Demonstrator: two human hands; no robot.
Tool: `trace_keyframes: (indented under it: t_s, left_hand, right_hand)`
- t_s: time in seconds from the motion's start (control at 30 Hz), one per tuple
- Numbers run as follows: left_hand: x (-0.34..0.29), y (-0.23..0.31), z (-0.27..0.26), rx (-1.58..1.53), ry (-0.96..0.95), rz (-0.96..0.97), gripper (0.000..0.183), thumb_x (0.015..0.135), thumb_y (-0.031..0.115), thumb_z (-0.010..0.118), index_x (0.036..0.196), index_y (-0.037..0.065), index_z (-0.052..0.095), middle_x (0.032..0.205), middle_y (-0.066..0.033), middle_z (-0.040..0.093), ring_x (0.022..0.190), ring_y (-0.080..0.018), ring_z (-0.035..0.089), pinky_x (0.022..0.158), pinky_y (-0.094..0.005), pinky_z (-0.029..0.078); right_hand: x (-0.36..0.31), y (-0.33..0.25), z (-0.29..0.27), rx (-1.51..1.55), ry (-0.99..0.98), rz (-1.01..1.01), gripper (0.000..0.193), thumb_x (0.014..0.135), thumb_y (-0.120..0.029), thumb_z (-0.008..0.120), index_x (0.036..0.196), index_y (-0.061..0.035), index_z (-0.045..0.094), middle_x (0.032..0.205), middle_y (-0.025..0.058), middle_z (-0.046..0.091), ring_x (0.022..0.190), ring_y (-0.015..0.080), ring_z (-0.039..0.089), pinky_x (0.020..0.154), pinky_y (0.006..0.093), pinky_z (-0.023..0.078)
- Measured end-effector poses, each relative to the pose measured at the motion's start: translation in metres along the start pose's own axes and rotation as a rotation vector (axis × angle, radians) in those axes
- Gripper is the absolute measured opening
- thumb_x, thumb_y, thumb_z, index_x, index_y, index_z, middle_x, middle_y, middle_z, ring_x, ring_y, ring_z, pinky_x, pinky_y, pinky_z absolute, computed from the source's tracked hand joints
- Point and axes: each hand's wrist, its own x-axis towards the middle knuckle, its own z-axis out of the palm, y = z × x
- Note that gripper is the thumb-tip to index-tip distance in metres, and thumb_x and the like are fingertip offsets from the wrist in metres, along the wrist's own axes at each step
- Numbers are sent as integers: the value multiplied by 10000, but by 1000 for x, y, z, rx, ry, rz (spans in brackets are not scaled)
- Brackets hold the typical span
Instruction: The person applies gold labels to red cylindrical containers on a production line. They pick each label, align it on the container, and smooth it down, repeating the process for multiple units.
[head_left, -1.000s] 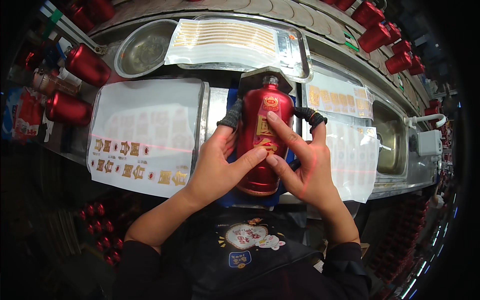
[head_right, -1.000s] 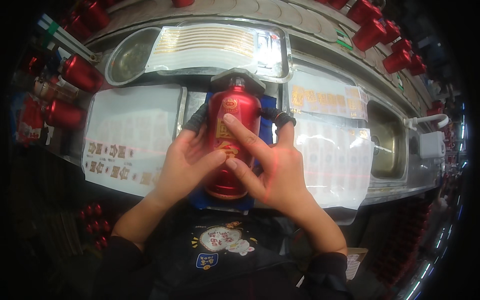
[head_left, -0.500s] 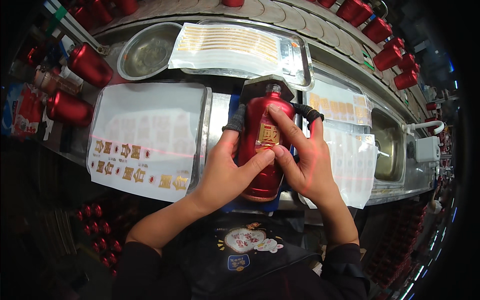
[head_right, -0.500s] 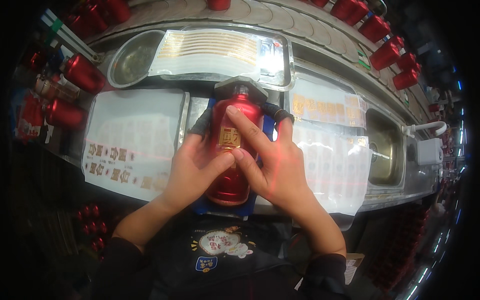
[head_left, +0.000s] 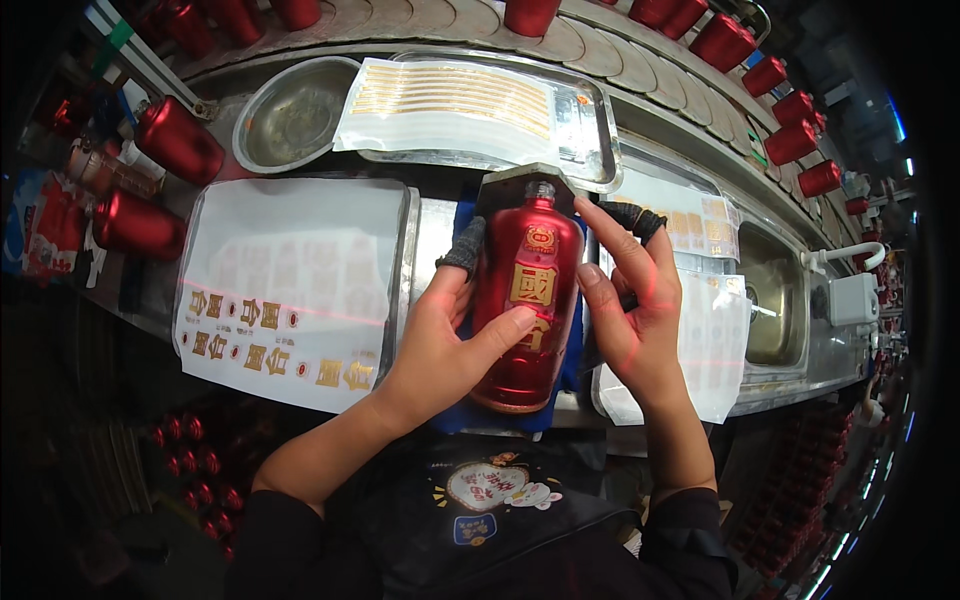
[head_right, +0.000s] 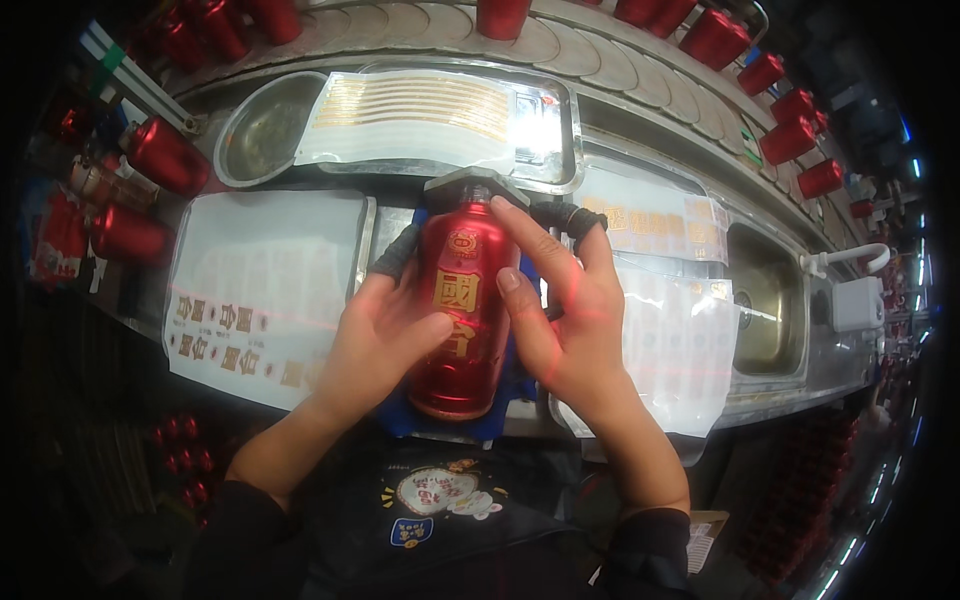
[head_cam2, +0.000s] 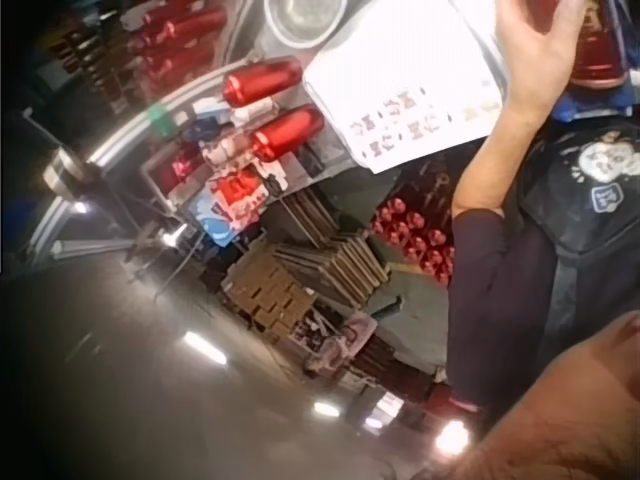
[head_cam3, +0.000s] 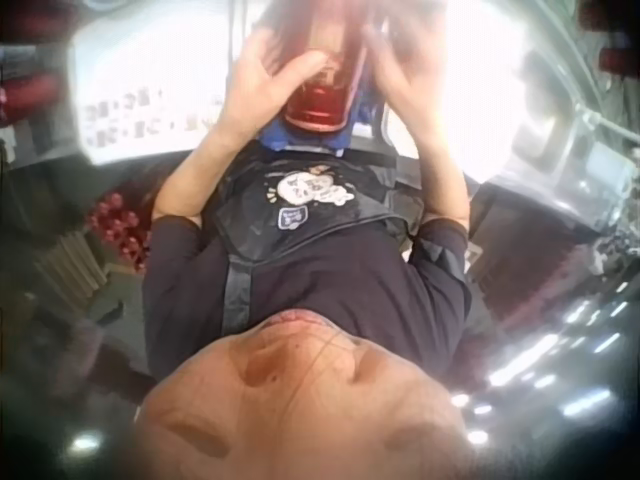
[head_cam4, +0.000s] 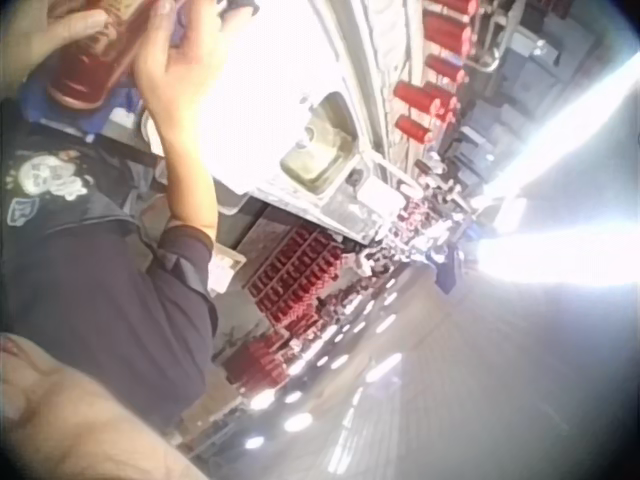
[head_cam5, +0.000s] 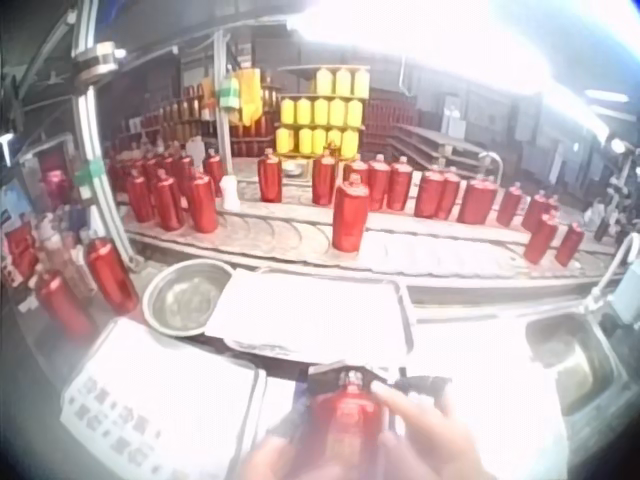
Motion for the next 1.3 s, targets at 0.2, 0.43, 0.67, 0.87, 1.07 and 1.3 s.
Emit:
trace_keyframes:
  t_s: [0.2, 0.43, 0.67, 0.87, 1.07, 1.3]
  left_hand:
    - [-4, -1, 6, 49, 4, 37, 665, 906, 132, 721, 1439, -26, 355, 1305, -152, 564, 1196, -191, 578, 1020, -339, 471]
    - [-4, 2, 4, 29, -44, -27, 751, 923, 39, 654, 1531, -48, 220, 1522, -162, 380, 1410, -230, 384, 1164, -381, 312]
    - [-2, 4, 5, 45, -44, -43, 750, 919, 35, 652, 1531, -48, 225, 1520, -160, 385, 1410, -227, 381, 1164, -380, 308]
    - [3, 1, 1, 2, -50, -20, 682, 950, 40, 606, 1523, -46, 247, 1494, -156, 419, 1387, -216, 408, 1141, -366, 344]
    - [14, 0, 2, -61, 11, -47, 543, 987, 90, 589, 1464, -28, 359, 1406, -136, 512, 1289, -177, 497, 1076, -336, 418]
    - [12, -1, 4, -62, 43, -52, 505, 988, 112, 604, 1435, -16, 405, 1351, -130, 562, 1243, -166, 538, 1048, -329, 444]
  right_hand:
    - [28, -1, 14, 209, 26, 216, 260, 882, -148, 724, 1106, -27, 667, 1010, 35, 541, 678, 42, 583, 566, 180, 422]
    - [36, 8, 28, 229, 38, 213, 274, 809, -225, 774, 973, -32, 671, 896, 109, 610, 819, 204, 608, 685, 300, 499]
    - [35, 8, 29, 217, 71, 204, 242, 837, -219, 750, 949, -24, 662, 882, 124, 605, 797, 216, 608, 690, 305, 501]
    - [35, 13, 25, 291, 29, 230, 267, 841, -217, 758, 1007, -31, 662, 913, 118, 595, 810, 207, 602, 692, 299, 489]
    - [28, 7, 24, 187, 11, 196, 315, 814, -216, 788, 1037, -40, 652, 939, 111, 584, 839, 208, 584, 711, 304, 472]
    - [29, 7, 25, 152, 16, 168, 286, 844, -228, 754, 1038, -42, 655, 901, 92, 568, 773, 183, 552, 664, 294, 433]
